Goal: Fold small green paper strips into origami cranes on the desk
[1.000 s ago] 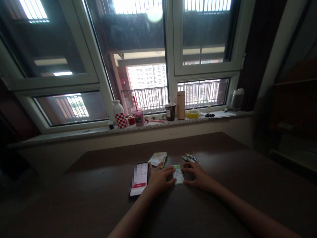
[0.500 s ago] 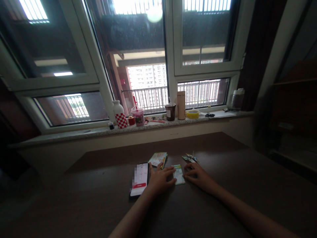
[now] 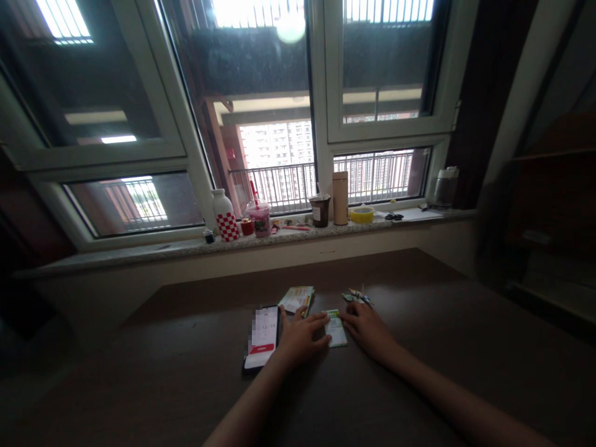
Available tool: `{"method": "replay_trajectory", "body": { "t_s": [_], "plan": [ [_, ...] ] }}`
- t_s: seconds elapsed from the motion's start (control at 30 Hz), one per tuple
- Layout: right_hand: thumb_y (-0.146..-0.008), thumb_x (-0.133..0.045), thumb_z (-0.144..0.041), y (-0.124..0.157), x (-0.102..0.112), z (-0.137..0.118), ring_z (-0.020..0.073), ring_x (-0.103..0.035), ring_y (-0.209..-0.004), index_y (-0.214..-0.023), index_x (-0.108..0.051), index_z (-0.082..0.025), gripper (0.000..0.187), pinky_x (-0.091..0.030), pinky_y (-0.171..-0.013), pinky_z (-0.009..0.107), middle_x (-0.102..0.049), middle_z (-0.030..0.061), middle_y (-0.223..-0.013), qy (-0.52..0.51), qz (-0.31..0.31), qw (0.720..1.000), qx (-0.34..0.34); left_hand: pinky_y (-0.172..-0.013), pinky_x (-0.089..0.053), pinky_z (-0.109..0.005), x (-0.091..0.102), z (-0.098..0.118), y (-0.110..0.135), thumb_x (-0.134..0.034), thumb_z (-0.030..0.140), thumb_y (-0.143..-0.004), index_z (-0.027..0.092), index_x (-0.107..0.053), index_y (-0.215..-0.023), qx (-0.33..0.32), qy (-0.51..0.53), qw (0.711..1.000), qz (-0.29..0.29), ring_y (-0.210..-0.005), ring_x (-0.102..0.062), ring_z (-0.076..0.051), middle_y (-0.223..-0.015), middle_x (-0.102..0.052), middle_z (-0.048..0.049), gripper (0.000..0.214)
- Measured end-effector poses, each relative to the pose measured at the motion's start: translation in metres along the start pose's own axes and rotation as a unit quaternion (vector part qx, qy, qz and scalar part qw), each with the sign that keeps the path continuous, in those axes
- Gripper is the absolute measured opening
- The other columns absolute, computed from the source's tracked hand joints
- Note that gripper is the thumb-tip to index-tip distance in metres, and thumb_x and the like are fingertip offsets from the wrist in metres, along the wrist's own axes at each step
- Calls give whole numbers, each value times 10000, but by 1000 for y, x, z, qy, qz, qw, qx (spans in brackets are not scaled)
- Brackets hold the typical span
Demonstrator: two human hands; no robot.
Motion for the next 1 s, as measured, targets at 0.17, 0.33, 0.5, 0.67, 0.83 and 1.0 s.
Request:
{"method": "replay_trajectory", "body": {
  "t_s": [0.17,0.33,0.5,0.67,0.83,1.0],
  "plan": [
    [-938,-461,-266,-1,0,-7,274,-520,-1125,-1261,-615,-291,359,-416,-981,442,-588,102,-1207,47,4,999,-19,-1026,156,-791,1,0,0,-520,578,-869,473,-506,-1336,-1,-4,1000,-2,-1423,-279,-378,-1441,-524,72,479],
    [-933,-463,-273,-1,-3,-5,265,-510,-1124,-1264,-595,-313,359,-404,-983,437,-580,92,-1201,52,3,998,-24,-1027,141,-796,2,1,-1,-506,581,-873,467,-496,-1349,2,-13,1000,-10,-1425,-275,-380,-1449,-516,62,489],
    [-939,-466,-304,-1,-1,-1,253,-506,-1131,-1302,-571,-314,378,-400,-997,435,-570,86,-1211,13,10,1000,-18,-1052,138,-772,2,1,0,-505,590,-870,456,-515,-1337,7,-11,1000,-10,-1425,-274,-374,-1452,-515,55,486],
    [-939,-484,-358,-3,1,1,250,-518,-1108,-1194,-654,-318,309,-419,-970,425,-581,77,-1175,-24,5,1000,-15,-1031,143,-793,1,1,0,-501,594,-870,467,-511,-1335,5,-13,1000,-6,-1424,-271,-388,-1447,-518,66,483],
    [-887,-570,-379,-5,-3,6,262,-519,-1111,-1169,-676,-323,307,-423,-968,435,-584,78,-1179,-32,3,999,-27,-1047,128,-783,2,2,-1,-490,597,-871,459,-499,-1351,8,-24,1000,-18,-1433,-257,-389,-1457,-509,57,500],
    [-845,-628,-384,-7,-4,13,257,-513,-1123,-1189,-672,-352,348,-412,-989,439,-582,73,-1186,-61,-19,998,-17,-1038,120,-797,2,1,-1,-485,608,-869,462,-499,-1350,7,-21,1000,-16,-1435,-243,-402,-1459,-505,58,504]
  ]
}}
Point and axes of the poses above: each hand's wrist, its own y-axis away from the middle knuckle, its own x-axis out of the back of the hand, z = x × y, the point moved 2 cm from there along -y, towards the middle knuckle
